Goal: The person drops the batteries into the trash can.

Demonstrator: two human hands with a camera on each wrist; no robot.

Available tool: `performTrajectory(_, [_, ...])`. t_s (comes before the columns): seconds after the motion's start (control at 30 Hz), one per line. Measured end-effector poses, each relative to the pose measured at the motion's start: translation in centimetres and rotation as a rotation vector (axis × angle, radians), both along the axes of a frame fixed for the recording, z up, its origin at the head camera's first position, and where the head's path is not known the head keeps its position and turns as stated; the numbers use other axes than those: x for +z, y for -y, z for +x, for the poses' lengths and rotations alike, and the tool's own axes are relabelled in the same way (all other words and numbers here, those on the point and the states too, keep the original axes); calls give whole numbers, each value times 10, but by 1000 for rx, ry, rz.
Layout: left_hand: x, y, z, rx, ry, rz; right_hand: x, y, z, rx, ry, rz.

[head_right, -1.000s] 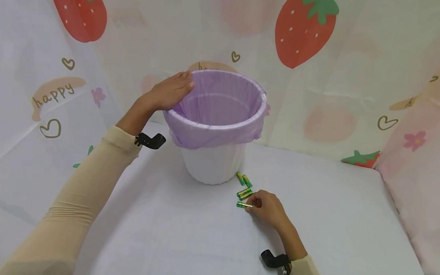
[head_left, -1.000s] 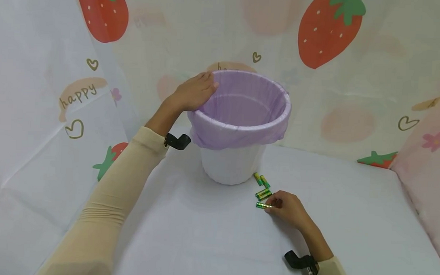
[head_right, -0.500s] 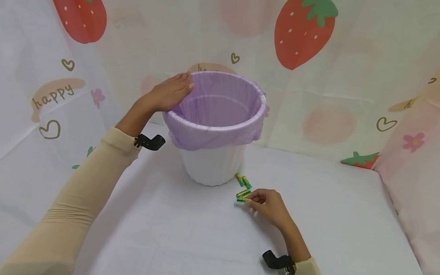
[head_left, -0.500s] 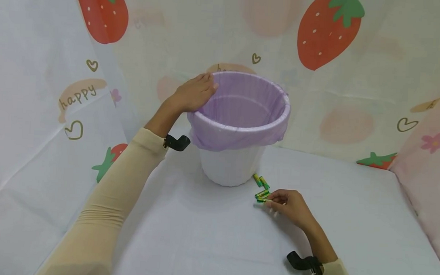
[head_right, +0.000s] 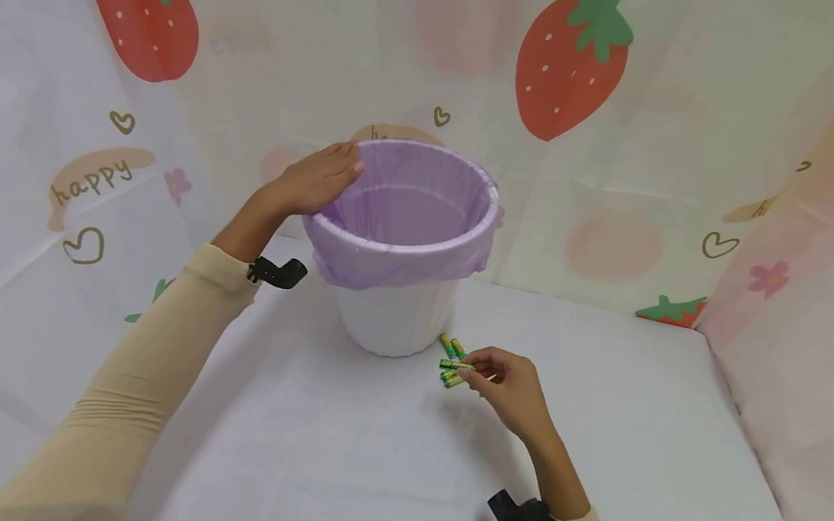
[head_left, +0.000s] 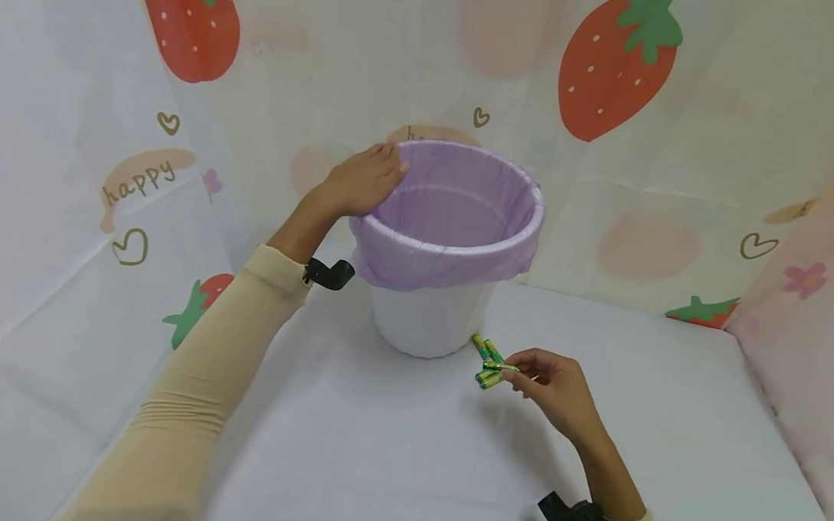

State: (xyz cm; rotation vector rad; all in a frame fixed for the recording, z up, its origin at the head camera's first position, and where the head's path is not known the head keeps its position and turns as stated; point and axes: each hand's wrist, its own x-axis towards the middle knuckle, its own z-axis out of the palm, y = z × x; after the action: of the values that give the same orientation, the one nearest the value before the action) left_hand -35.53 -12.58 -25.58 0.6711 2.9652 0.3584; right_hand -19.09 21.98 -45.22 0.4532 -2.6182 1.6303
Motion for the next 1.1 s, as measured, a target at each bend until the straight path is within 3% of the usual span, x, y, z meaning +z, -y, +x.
performTrajectory(0.27, [-2,2,-2,-7,-7,-7,32,-1,13,-37,-96,-108])
performTrajectory(0.5, [-3,6,-1,4,-7,2,66,3,16,-43,-129,-124])
performTrajectory(0.83, [-4,-2,-3,-13,-18,8,118,1,11,-82,-262,-285])
performTrajectory(0.97, [-4,-2,-2,-23,-20,-16,141,5,3,-58,-309,-360])
performTrajectory(1.1, [-3,0,-2,-21,-27,-15,164,12,-8,-47,-355,-344])
